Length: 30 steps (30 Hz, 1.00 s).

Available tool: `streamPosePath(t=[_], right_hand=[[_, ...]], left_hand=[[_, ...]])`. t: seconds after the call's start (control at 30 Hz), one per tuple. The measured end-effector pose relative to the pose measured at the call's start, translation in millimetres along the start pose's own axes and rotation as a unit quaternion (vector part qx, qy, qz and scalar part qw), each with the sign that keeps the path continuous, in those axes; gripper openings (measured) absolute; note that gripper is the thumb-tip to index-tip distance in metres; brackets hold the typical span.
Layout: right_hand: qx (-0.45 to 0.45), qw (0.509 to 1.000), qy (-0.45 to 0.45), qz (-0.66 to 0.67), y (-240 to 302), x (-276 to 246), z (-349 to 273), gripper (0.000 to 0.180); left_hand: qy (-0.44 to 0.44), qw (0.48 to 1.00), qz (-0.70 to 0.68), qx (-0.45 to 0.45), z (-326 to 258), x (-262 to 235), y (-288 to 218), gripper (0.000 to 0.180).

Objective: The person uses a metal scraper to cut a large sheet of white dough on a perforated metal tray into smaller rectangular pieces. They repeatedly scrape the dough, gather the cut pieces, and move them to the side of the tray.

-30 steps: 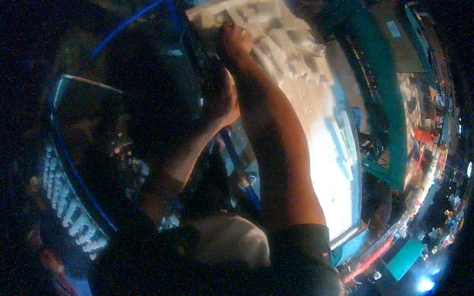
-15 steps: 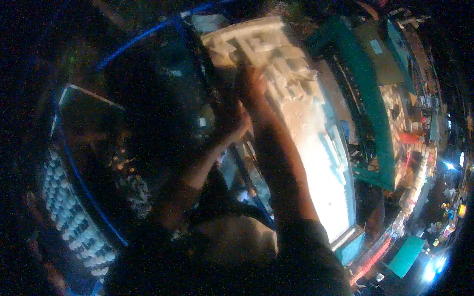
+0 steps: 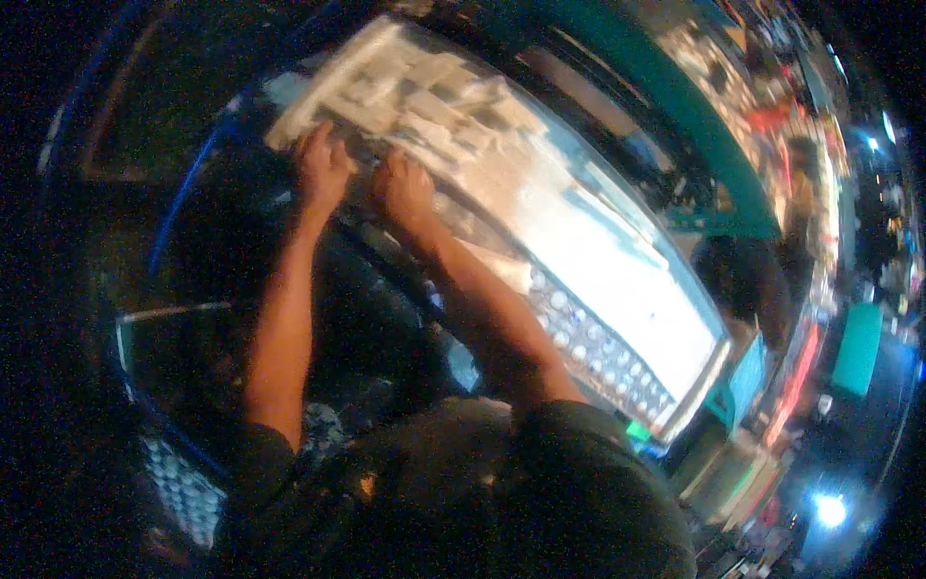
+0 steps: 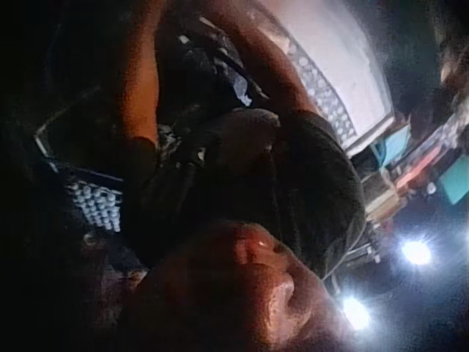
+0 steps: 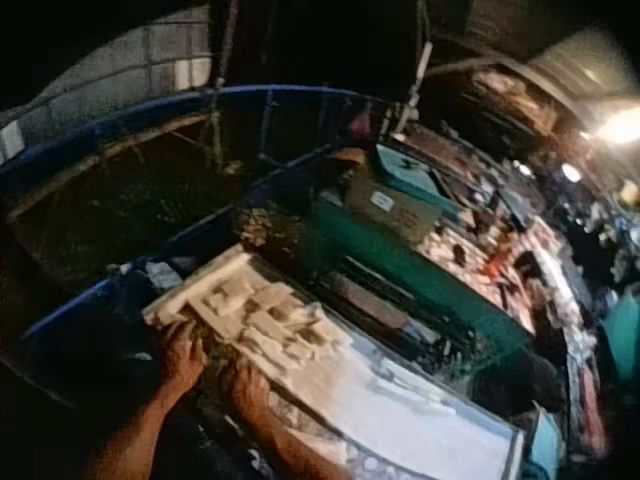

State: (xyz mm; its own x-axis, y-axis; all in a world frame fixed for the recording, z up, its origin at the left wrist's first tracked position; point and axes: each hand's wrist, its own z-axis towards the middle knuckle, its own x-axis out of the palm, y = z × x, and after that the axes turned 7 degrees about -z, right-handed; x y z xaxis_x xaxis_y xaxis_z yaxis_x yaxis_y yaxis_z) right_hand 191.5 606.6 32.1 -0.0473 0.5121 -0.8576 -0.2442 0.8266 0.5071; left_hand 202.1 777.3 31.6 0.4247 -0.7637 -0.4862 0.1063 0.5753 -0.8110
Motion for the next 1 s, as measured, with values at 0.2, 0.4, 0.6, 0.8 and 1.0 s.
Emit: streamPosePath(t=[0.2,0.4,0.6,0.8,1.0], right_hand=[[-0.020,0.994,0.087,-0.064,-69.3,-70.6,-118.5,0.018],[0.069,0.994,0.061,-0.051,-79.5,-137.6,-161.8,0.016],[0.006,0.989,0.091,-0.116,-55.4,-197.0,-72.4,0.018],[-0.111,0.976,0.113,-0.151,-64.3,-193.7,-9.0,0.017],[-0.149,0.948,0.170,-0.223,-31.6,-187.7,24.8,0.015]], left_hand=[[0.059,0.691,-0.563,-0.449,-28.9,68.6,3.2,0.036],[0.085,0.692,-0.513,-0.501,-7.6,77.9,-20.2,0.015],[0.112,0.709,-0.439,-0.541,-4.1,82.1,-16.2,0.013],[0.151,0.723,-0.423,-0.526,-6.3,95.8,-18.0,0.016],[0.151,0.751,-0.474,-0.433,-18.9,94.8,-19.9,0.032]])
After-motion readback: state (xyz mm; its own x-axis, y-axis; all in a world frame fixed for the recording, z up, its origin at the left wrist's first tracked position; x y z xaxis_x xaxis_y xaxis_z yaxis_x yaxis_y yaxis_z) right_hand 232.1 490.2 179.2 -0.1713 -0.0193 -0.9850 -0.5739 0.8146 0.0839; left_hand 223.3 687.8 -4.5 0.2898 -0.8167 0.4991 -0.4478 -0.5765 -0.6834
